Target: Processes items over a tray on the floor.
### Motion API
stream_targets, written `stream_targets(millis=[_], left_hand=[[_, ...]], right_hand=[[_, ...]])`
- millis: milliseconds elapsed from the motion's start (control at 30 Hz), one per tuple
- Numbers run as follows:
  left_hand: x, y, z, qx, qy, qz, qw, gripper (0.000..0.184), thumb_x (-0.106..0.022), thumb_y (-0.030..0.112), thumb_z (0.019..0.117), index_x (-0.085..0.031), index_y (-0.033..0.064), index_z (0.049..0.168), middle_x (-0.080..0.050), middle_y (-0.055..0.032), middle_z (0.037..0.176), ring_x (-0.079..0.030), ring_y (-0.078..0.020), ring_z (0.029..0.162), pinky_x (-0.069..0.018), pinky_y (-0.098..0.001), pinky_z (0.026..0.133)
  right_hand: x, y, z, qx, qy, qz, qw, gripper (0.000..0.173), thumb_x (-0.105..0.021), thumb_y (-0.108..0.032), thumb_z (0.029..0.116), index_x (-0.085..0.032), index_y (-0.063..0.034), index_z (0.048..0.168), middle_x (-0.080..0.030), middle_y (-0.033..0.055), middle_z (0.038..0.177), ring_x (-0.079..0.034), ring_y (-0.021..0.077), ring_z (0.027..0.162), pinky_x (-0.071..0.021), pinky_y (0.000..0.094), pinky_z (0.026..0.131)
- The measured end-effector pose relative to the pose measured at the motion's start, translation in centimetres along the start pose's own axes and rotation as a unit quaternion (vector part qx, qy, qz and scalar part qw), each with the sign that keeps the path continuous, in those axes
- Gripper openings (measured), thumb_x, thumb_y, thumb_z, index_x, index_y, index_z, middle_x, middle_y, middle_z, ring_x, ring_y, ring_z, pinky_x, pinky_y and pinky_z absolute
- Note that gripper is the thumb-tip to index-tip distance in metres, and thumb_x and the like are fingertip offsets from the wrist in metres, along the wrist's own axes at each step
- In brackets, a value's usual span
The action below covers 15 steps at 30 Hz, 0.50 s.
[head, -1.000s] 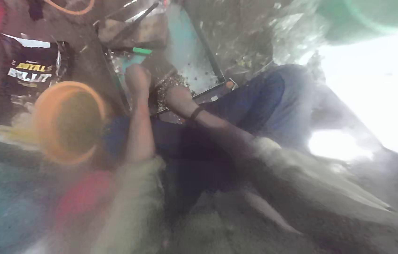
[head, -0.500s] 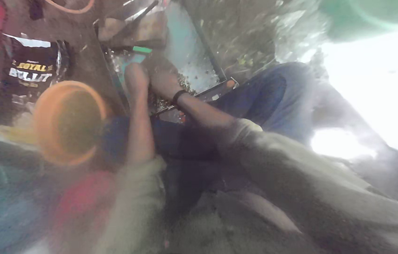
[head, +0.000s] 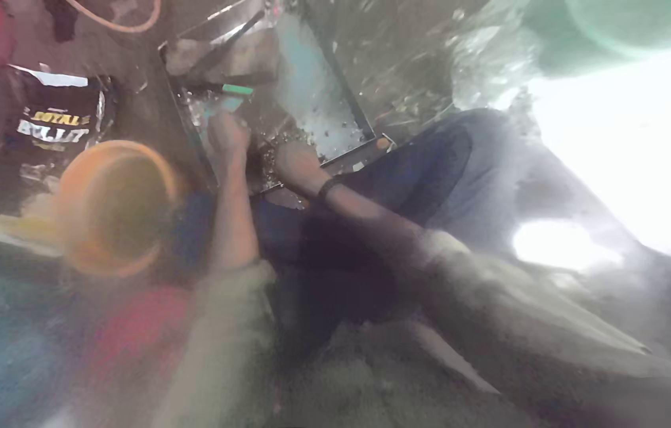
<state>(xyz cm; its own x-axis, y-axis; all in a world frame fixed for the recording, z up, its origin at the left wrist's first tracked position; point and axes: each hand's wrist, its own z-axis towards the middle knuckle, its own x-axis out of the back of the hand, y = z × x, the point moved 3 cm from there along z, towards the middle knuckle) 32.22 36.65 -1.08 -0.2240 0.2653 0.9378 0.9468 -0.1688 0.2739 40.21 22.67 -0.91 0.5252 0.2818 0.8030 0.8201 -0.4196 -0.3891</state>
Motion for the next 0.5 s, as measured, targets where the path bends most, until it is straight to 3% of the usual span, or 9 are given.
stream_targets(millis=[233, 400, 500], left_hand=[[0.0, 0.3, -0.2, 0.01, -0.009, 0.027, 1.0, 0.021, -0.068, 0.02, 0.0947, -0.077, 0.0094, 0.11, -0.073, -0.0209, 0.118, -0.068, -0.0401, 0.115, -0.052, -0.0636, 0.099], [-0.5, -0.1, -0.1, 0.0, 0.014, 0.025, 1.0, 0.025, -0.064, 0.023, 0.097, -0.076, 0.0064, 0.111, -0.073, -0.0209, 0.118, -0.069, -0.0395, 0.114, -0.0537, -0.0627, 0.097], [-0.4, -0.1, 0.1, 0.01, 0.004, 0.023, 1.0, 0.023, -0.064, 0.022, 0.0957, -0.077, 0.0089, 0.109, -0.074, -0.0184, 0.116, -0.07, -0.0376, 0.111, -0.0549, -0.0634, 0.094]], right_hand=[[1.4, -2.4, 4.4, 0.009, -0.002, 0.056, 0.998, 0.034, -0.049, -0.028, 0.1057, -0.07, -0.0038, 0.117, -0.07, 0.0233, 0.119, -0.067, 0.0445, 0.112, -0.0532, 0.0672, 0.084], [0.0, -2.3, 5.6, 0.008, -0.003, 0.049, 0.999, 0.032, -0.056, -0.032, 0.1018, -0.071, -0.0061, 0.115, -0.07, 0.0214, 0.119, -0.067, 0.0432, 0.112, -0.0539, 0.0676, 0.082], [-1.1, -1.3, 4.2, 0.0, -0.012, 0.032, 0.999, 0.03, -0.054, -0.026, 0.1029, -0.07, -0.0045, 0.115, -0.07, 0.0226, 0.117, -0.068, 0.0435, 0.108, -0.0563, 0.0654, 0.08]])
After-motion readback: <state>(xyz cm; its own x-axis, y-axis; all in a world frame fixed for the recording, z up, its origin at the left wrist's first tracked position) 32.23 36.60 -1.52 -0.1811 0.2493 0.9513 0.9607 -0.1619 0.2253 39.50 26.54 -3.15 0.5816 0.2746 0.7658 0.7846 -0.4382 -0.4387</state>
